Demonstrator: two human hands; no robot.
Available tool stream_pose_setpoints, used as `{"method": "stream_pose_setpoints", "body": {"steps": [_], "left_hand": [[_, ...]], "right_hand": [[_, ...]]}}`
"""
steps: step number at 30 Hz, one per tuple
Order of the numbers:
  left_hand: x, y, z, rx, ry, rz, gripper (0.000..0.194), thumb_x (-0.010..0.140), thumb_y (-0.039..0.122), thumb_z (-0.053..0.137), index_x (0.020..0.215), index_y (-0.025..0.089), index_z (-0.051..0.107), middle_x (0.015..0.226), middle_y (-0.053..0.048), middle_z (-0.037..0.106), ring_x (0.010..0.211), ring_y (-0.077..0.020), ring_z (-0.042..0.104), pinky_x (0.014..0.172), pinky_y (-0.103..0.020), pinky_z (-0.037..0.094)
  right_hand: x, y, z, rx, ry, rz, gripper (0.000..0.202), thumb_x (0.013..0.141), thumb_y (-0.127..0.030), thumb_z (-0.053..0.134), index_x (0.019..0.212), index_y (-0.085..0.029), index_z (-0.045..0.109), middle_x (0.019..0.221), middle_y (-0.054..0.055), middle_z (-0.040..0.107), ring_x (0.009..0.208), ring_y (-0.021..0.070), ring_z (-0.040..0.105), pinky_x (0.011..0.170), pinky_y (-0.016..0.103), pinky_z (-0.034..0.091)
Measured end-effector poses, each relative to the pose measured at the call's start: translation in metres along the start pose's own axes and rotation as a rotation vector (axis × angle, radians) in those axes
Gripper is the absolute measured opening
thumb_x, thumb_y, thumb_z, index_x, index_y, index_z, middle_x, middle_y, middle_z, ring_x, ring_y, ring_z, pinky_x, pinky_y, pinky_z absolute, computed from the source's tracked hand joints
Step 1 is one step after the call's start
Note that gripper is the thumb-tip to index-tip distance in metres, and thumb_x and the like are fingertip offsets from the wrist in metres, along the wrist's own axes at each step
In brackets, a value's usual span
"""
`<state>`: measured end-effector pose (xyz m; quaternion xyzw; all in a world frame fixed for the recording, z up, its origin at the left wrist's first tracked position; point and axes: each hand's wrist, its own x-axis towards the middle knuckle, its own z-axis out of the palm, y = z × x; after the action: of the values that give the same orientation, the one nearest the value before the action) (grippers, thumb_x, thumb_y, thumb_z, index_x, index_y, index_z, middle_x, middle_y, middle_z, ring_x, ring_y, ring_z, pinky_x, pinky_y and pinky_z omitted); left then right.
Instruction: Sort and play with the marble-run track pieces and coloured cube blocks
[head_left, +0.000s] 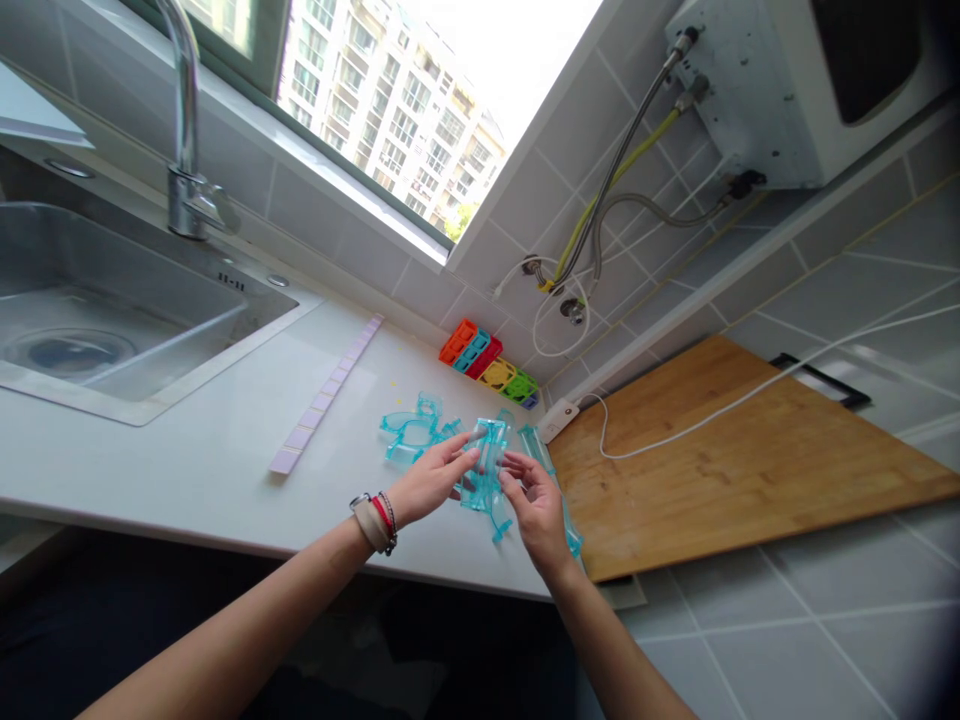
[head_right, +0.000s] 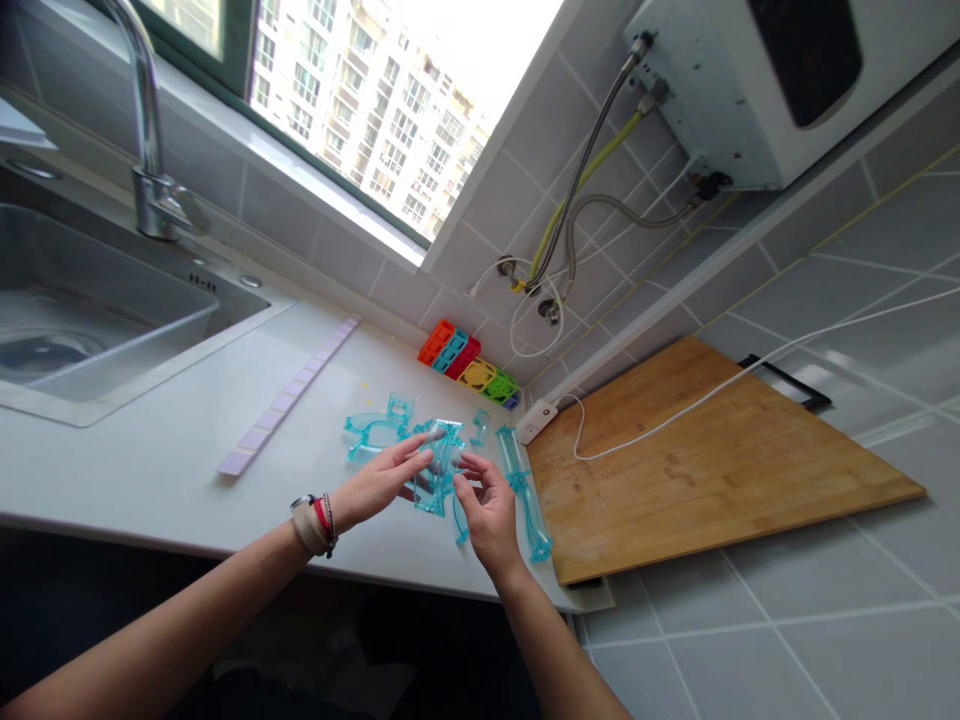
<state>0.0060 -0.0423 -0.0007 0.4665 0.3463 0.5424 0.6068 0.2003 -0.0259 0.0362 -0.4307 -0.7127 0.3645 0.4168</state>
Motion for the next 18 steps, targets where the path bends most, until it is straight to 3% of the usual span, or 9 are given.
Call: {"method": "stream_pose_setpoints", "body": {"steps": [6, 9, 12, 18], "left_hand": [[0.002, -0.003, -0.001, 0.052, 0.061, 0.102, 0.070, 0.087, 0.052, 0.070, 0.149, 0.028, 0.051, 0.109, -0.006, 0.059, 0.083, -0.0164, 0.064, 0.072, -0.031, 0.055], [0.003, -0.008, 0.000, 0.079, 0.066, 0.169, 0.073, 0.081, 0.045, 0.078, 0.148, 0.028, 0.054, 0.114, -0.007, 0.060, 0.087, -0.0173, 0.065, 0.083, -0.036, 0.056], [0.003, -0.011, 0.001, 0.126, 0.079, 0.214, 0.080, 0.079, 0.041, 0.081, 0.151, 0.029, 0.048, 0.109, -0.006, 0.062, 0.091, -0.0191, 0.067, 0.091, -0.040, 0.055], [0.004, -0.013, 0.001, 0.093, 0.099, 0.188, 0.090, 0.077, 0.037, 0.084, 0.154, 0.026, 0.039, 0.103, -0.006, 0.066, 0.086, -0.0190, 0.069, 0.089, -0.042, 0.057]], "right_hand": [[-0.001, 0.007, -0.003, 0.022, -0.016, 0.041, 0.053, 0.084, -0.041, 0.079, 0.131, -0.022, 0.065, 0.120, 0.012, 0.071, 0.112, 0.0266, 0.067, 0.091, 0.038, 0.057], [-0.002, 0.012, -0.005, -0.011, -0.012, 0.062, 0.055, 0.079, -0.042, 0.083, 0.128, -0.020, 0.068, 0.121, 0.013, 0.071, 0.110, 0.0278, 0.068, 0.091, 0.041, 0.057], [-0.003, 0.015, -0.007, -0.029, -0.039, 0.062, 0.050, 0.080, -0.042, 0.082, 0.123, -0.019, 0.070, 0.120, 0.012, 0.072, 0.110, 0.0288, 0.068, 0.093, 0.042, 0.057], [-0.004, 0.023, -0.010, -0.052, -0.055, 0.084, 0.052, 0.077, -0.044, 0.084, 0.120, -0.017, 0.073, 0.116, 0.013, 0.074, 0.108, 0.0312, 0.069, 0.091, 0.045, 0.057]]}}
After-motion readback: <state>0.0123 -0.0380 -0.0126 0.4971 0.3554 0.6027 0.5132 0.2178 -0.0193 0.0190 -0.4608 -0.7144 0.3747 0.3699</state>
